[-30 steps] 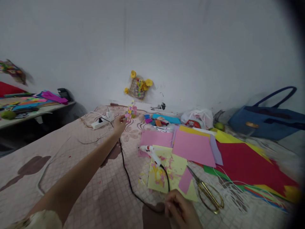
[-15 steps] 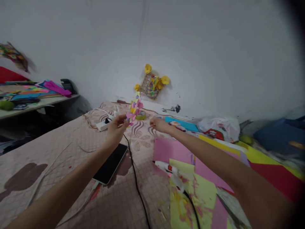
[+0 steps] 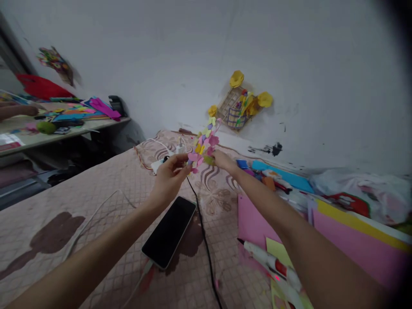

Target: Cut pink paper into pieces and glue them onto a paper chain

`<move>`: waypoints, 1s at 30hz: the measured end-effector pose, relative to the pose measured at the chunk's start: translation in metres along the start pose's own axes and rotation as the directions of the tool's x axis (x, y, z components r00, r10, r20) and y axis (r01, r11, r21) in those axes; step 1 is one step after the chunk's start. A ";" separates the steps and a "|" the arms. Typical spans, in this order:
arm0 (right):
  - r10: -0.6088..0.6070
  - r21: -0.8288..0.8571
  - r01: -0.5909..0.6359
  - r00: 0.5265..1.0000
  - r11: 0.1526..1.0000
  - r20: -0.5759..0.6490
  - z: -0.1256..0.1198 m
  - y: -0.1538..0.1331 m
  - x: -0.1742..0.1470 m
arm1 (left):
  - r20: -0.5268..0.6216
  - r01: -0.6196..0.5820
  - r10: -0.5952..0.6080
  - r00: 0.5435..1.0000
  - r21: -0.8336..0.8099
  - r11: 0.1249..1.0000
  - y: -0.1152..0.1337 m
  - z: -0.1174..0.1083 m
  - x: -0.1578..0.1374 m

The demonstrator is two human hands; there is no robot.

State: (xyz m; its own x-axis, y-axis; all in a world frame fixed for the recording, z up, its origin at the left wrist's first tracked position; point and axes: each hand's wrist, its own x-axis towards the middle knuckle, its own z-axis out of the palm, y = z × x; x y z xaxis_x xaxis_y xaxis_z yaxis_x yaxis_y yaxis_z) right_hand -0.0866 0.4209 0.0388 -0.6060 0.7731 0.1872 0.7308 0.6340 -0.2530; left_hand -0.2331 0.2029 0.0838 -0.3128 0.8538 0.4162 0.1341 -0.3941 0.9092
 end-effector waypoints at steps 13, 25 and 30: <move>-0.259 0.217 0.263 0.965 0.940 -0.051 -0.044 0.003 -0.170 | 0.014 -0.013 0.013 1.000 0.002 1.000 0.020 0.019 -0.016; -0.236 0.171 0.237 0.971 0.956 -0.023 -0.063 0.016 -0.217 | 0.049 -0.005 0.000 0.999 0.103 0.995 -0.016 0.081 -0.014; -0.099 0.201 0.110 0.993 0.973 -0.066 -0.054 0.019 -0.220 | 0.015 0.009 -0.011 1.000 0.108 0.994 -0.025 0.091 -0.008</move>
State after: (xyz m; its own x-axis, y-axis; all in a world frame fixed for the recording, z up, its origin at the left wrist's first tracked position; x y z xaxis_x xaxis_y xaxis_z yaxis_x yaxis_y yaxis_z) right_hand 0.0772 0.2638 0.0446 -0.6532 0.7060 0.2736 0.5811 0.6991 -0.4167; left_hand -0.1482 0.2368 0.0585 -0.3001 0.8629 0.4066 0.2321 -0.3474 0.9086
